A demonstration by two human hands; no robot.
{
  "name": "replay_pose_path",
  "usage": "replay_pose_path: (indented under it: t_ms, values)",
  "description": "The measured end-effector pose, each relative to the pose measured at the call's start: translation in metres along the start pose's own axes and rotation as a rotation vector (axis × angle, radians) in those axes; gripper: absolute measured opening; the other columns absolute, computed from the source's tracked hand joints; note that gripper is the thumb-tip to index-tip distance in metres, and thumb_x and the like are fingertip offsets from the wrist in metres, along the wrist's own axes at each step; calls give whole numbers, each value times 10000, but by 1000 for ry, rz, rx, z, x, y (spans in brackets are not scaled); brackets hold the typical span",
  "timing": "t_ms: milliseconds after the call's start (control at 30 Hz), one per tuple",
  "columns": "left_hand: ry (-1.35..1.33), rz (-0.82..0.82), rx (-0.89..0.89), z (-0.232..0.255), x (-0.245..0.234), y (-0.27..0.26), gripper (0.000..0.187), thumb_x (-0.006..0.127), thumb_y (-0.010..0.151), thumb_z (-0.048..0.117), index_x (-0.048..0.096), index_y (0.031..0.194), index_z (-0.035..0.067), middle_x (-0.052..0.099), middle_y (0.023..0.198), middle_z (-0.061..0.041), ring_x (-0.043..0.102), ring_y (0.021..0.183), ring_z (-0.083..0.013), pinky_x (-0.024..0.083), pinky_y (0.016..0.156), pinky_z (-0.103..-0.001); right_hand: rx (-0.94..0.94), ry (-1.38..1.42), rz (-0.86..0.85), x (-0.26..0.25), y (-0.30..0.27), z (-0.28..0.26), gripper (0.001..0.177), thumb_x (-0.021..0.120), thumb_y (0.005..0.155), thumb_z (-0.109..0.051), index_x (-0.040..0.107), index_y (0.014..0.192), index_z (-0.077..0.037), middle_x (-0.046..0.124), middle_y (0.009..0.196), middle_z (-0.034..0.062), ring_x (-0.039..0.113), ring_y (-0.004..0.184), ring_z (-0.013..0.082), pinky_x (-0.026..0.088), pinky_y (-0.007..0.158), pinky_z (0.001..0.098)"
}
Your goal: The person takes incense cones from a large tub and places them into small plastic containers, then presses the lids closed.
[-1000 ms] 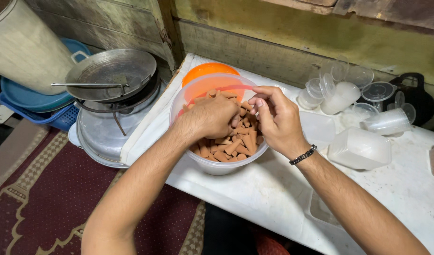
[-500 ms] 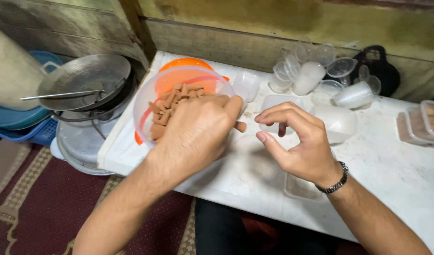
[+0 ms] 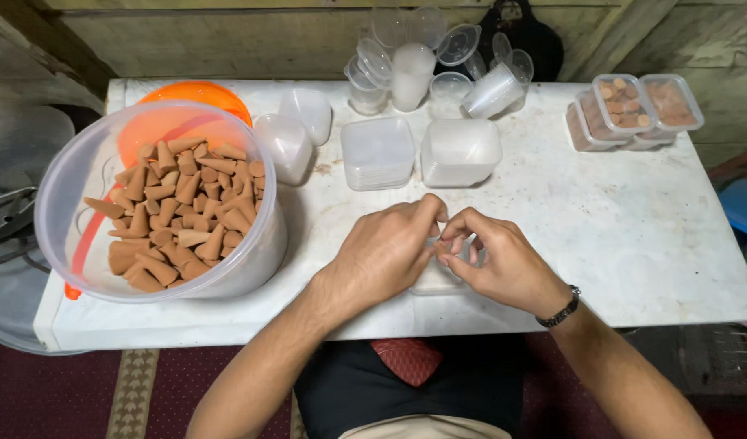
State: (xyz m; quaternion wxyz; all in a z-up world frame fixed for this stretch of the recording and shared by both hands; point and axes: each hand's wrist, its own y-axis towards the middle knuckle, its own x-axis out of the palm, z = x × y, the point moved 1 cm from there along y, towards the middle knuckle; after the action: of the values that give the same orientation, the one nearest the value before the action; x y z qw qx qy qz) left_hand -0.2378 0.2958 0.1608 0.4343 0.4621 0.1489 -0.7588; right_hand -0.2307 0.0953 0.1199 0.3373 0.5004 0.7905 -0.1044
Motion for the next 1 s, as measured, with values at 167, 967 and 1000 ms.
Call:
replay_pose_path:
  t_ms: [167, 967, 1000]
  values:
    - [-232, 126, -202, -58, 50, -13, 279, 635, 921, 68, 561, 1190, 58, 693, 967, -153, 706, 845, -360, 576, 702, -472, 59, 20, -74, 25, 5, 23, 194, 716, 788, 65, 735, 963, -16, 748, 822, 131, 721, 806, 236, 601, 637, 299]
    - [-485, 201, -324, -82, 97, -24, 212, 612, 955, 46, 732, 1126, 9, 659, 832, -116, 598, 634, -150, 514, 550, -283, 41, -296, -100, 63, 2, 45, 60, 694, 884, -8, 691, 940, -27, 755, 778, 132, 770, 765, 247, 636, 647, 301]
    - [-488, 201, -326, -81, 96, -24, 215, 611, 954, 43, 732, 1128, 7, 658, 832, -117, 597, 635, -149, 514, 549, -282, 55, -309, -95, 62, 0, 45, 57, 708, 874, -20, 678, 920, -34, 754, 766, 130, 771, 758, 240, 634, 637, 294]
